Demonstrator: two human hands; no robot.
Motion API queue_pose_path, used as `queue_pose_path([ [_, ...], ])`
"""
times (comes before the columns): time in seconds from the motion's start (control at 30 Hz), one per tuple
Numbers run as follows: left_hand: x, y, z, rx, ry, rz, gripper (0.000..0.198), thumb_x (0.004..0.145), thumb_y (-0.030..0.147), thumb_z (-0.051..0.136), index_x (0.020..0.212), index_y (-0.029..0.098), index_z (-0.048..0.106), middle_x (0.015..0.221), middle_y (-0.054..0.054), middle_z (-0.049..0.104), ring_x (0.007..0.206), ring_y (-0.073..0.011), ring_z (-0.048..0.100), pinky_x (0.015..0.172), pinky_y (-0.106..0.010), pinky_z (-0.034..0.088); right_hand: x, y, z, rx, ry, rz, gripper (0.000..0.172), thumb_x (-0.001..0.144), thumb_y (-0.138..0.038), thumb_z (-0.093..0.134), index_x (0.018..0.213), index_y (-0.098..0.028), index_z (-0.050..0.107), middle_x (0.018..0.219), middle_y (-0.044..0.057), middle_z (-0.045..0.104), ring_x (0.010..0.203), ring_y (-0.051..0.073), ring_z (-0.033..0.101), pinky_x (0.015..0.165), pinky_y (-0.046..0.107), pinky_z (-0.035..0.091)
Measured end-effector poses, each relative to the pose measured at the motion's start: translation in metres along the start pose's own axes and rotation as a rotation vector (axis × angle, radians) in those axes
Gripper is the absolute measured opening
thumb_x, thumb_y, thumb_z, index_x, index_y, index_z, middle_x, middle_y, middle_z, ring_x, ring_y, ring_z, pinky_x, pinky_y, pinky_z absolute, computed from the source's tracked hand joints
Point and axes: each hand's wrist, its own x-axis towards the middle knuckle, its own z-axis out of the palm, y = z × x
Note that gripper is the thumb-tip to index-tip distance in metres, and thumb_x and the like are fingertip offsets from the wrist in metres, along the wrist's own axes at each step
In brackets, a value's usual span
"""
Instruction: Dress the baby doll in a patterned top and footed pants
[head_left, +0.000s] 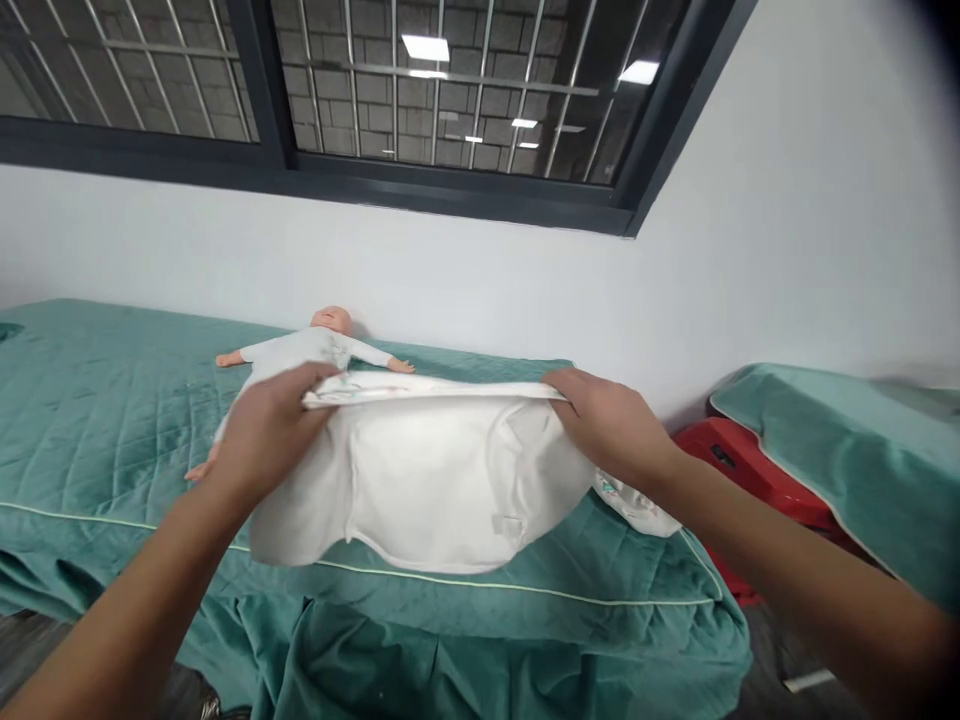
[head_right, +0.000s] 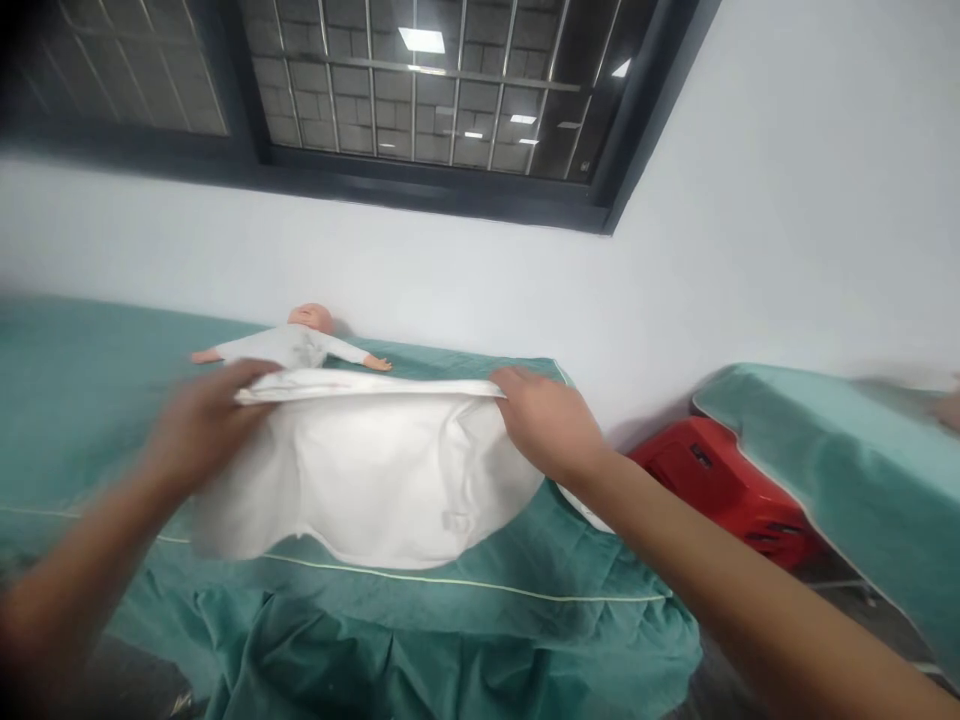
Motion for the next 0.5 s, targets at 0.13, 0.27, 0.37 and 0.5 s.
queue_pose_path([
  [0.13,-0.020,-0.011,0.019,-0.207,-0.238,-0.132,0.033,0.083,0.038,0.051,0.106,0.024,0.069,0.094,0.001,0.074,0.087,-0.0215,0.067,0.074,-0.025,0.051,-0.019,0.018,0.020,0.352,-0.018,0.078,0.025,0.093,-0.031,0.041,0.097,-0.024,0.065,0.102,0.003,0.068,0.092,0.021,0.061,0.077,0.030,0.045],
  [0.27,-0.016,-0.007,0.018,-0.192,-0.136,-0.163,0.030,0.082,0.036,0.053,0.104,0.023,0.070,0.086,-0.001,0.074,0.077,-0.0212,0.066,0.068,-0.027,0.051,-0.027,0.030,0.019,0.441,0.096,0.222,0.022,0.088,-0.039,0.052,0.096,-0.024,0.067,0.095,0.003,0.071,0.085,0.022,0.062,0.073,0.031,0.046],
  [0.37,0.004,0.000,0.015,-0.059,-0.090,-0.144,0.025,0.079,0.032,0.060,0.101,0.026,0.070,0.087,-0.001,0.073,0.076,-0.0229,0.065,0.065,-0.029,0.048,-0.015,0.044,0.015,0.368,0.119,0.267,0.023,0.085,-0.043,0.058,0.095,-0.025,0.069,0.095,0.004,0.071,0.083,0.022,0.063,0.069,0.030,0.045],
  [0.5,0.030,0.007,0.041,0.256,-0.121,-0.055,0.027,0.082,0.026,0.058,0.108,0.026,0.066,0.098,-0.006,0.071,0.081,-0.0276,0.064,0.066,-0.035,0.047,0.019,0.064,0.034,0.253,0.030,0.272,0.030,0.086,-0.048,0.056,0.101,-0.026,0.070,0.097,0.003,0.072,0.082,0.022,0.063,0.070,0.032,0.045],
])
